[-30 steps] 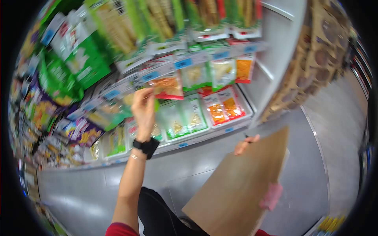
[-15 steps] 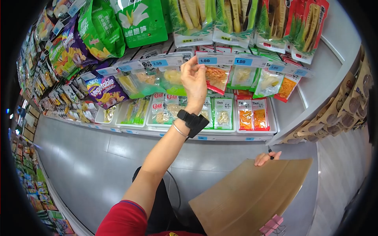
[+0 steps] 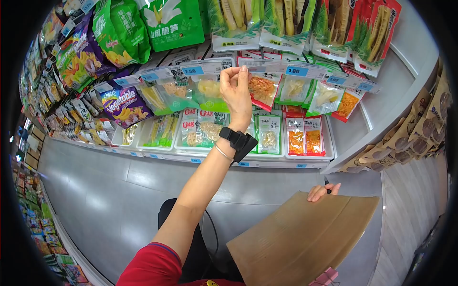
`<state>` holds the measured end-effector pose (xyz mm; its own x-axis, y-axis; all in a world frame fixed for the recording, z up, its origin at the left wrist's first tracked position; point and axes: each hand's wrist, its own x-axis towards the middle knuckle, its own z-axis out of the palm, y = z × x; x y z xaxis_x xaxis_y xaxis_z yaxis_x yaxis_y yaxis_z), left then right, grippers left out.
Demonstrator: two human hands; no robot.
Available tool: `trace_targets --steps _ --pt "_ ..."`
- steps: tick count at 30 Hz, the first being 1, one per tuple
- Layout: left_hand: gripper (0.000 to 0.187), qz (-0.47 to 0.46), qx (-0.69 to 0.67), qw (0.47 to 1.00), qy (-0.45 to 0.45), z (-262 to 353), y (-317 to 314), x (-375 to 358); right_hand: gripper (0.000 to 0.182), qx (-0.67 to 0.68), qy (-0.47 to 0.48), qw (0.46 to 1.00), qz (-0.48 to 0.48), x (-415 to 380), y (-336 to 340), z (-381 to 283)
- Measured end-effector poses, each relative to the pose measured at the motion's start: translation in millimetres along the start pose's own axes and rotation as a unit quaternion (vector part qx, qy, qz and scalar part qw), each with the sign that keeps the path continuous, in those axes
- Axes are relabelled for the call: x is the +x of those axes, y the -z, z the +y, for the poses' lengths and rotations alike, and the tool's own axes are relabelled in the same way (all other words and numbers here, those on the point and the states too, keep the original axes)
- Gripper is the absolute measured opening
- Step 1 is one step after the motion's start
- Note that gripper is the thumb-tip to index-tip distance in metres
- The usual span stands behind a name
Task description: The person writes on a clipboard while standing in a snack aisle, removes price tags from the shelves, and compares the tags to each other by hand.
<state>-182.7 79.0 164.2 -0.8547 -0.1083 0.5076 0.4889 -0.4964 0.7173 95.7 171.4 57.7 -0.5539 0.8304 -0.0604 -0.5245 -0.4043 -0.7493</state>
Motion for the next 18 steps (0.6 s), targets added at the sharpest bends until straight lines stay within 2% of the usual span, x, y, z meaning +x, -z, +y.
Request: trace_targets --steps 7,12,18 --pt "0.011 0.021 -0.047 0.998 0.036 -3.0 -1.1 7.6 0.041 0.006 0.006 0.998 -0.066 -0.5 3.9 1.3" --pt "0.013 0.065 -0.112 0.99 0.058 -4.4 -6.6 8.0 0.041 -0.001 0.011 0.998 -0.055 -0.7 3.5 4.2" --pt "0.012 0.066 -0.102 0.991 0.059 -7.8 -7.0 7.3 0.04 0.011 0.002 1.0 -0.012 -4.5 -4.6 1.1"
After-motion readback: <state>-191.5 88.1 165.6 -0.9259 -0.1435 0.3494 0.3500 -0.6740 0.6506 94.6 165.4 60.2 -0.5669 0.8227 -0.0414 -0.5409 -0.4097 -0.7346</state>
